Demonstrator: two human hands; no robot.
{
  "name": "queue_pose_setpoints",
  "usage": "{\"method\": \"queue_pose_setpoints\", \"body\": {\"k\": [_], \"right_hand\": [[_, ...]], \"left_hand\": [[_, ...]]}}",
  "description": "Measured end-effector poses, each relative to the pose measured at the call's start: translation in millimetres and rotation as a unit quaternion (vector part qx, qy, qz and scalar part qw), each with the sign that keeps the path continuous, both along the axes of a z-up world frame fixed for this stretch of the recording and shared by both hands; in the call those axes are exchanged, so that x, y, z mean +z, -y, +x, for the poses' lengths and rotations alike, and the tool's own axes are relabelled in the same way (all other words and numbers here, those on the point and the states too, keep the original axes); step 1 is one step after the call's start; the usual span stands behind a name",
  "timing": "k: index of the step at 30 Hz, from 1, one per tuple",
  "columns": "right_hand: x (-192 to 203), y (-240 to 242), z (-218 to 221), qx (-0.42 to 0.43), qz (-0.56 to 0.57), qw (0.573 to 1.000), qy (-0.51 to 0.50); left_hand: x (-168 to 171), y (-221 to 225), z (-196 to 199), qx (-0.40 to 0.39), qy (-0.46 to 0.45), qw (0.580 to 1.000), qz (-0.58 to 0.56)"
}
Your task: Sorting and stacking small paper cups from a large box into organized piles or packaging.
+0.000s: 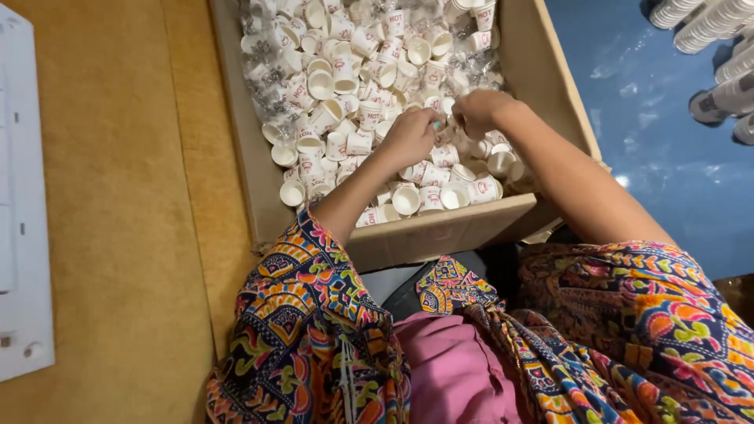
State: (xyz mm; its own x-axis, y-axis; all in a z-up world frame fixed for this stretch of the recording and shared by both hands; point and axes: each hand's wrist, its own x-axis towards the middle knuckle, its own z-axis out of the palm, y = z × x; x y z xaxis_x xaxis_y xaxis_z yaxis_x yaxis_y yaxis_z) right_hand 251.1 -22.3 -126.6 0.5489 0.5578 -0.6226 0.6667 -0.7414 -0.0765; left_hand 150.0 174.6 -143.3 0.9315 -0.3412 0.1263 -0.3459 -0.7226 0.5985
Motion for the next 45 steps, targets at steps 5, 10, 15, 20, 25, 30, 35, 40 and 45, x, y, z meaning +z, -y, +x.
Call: {"method": "queue_pose_setpoints", "body": {"k": [5,10,15,20,25,30,35,40,45], "right_hand": [[30.2,17.0,-9.3,-0.123,0.393,0.91,0.047],[42.4,-7.6,-42.0,-0.168,0.537,0.825,0.054],[49.6,-14.3,-46.1,-0.109,0.591,0.798,-0.047],[26.2,-8.6,-28.5,-0.084,0.274,0.958,0.018],[19.4,-13.3,-33.4,-0.021,0.025,0.999,0.017],[-40.9,-9.6,-13.2,0.063,-0.022,0.997,0.022],[-36.9,-2.7,3.5,-0.02,0.061,0.998,-0.003],[-4.7,20.4,12.0,-0.122,0.373,0.913,0.112],[43.6,5.5,-17.5,-0.267,0.559,0.785,0.012]], "left_hand": [[1.8,9.2,14.1,0.117,-0.151,0.955,-0.228],[-7.1,12.2,19.5,0.18,-0.305,0.817,-0.456],[-33.1,2.2,36.1,0.149,-0.252,0.689,-0.663],[-6.9,-3.8,27.4,0.197,-0.121,0.811,-0.537],[-6.8,5.2,20.1,0.204,-0.177,0.811,-0.519],[-14.6,6.5,23.1,0.197,-0.25,0.785,-0.531],[-19.4,7.6,29.2,0.211,-0.267,0.785,-0.518],[-23.8,7.8,24.6,0.167,-0.256,0.794,-0.526],[-16.2,12.1,16.1,0.122,-0.283,0.79,-0.53]]}}
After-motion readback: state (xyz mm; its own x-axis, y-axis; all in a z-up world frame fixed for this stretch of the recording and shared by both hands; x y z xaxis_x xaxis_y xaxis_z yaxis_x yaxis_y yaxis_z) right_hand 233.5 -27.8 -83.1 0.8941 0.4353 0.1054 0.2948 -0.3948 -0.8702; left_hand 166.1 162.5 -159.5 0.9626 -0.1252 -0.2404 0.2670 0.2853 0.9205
